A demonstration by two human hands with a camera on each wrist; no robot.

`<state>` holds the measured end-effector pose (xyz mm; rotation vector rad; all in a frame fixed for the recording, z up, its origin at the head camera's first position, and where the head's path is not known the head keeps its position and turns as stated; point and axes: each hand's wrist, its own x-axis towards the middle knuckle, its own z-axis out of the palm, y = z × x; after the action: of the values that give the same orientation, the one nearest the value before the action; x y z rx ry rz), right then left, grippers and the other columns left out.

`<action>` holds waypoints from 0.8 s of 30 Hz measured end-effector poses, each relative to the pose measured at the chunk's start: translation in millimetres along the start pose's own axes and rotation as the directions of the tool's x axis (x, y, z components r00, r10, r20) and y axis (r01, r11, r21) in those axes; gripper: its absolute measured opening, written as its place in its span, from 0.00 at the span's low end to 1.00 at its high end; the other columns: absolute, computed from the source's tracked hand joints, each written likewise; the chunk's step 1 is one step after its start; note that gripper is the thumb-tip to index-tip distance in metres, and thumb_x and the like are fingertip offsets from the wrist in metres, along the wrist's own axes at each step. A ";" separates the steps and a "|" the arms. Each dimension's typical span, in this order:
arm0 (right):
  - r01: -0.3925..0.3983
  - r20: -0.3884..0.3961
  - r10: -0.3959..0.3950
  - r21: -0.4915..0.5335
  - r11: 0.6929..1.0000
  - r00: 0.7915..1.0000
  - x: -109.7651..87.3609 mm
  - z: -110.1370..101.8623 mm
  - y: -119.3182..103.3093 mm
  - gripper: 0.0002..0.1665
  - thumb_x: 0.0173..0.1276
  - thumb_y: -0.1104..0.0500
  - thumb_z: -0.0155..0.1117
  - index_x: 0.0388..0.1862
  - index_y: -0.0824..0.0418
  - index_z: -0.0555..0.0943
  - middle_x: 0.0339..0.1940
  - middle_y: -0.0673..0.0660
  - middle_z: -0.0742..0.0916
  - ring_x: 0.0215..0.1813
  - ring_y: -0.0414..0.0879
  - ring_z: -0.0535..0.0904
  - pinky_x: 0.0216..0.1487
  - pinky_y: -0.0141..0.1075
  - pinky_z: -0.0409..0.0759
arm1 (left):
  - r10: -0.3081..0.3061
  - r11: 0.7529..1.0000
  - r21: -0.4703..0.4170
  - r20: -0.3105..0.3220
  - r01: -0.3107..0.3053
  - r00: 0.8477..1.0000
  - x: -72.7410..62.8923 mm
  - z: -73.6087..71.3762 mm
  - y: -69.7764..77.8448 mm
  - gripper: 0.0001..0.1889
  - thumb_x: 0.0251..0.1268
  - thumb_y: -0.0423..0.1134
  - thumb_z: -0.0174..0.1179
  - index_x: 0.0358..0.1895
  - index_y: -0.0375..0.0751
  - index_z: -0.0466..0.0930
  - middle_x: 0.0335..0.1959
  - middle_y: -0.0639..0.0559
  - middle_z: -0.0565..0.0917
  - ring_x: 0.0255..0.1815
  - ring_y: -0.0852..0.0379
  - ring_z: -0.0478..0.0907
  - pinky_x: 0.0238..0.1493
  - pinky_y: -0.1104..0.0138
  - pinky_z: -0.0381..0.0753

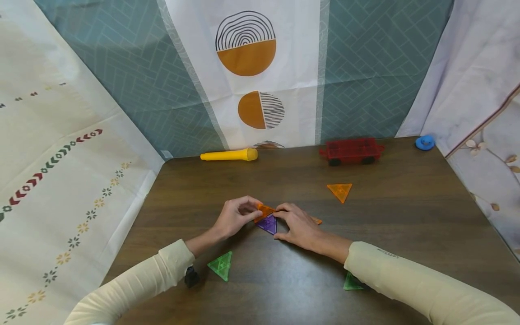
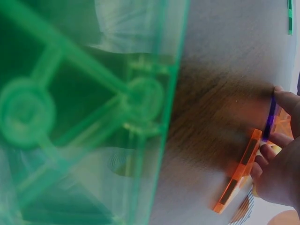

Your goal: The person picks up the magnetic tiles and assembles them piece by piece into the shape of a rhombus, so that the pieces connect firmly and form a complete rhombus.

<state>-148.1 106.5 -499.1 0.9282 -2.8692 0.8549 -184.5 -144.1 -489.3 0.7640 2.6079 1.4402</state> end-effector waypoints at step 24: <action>-0.019 0.001 0.019 0.017 1.000 1.000 -0.9 0.1 -0.4 0.37 0.60 0.48 0.86 0.64 0.64 0.86 0.63 0.59 0.83 0.65 0.56 0.79 0.66 0.57 0.80 | -0.008 1.000 0.016 0.027 0.007 1.000 -7.1 -10.8 -3.3 0.16 0.70 0.36 0.73 0.58 0.42 0.89 0.48 0.50 0.92 0.44 0.60 0.90 0.47 0.68 0.88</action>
<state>-147.1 106.6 -499.1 0.9048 -2.8799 0.8822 -182.7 -157.2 -487.2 0.7693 2.6021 1.3988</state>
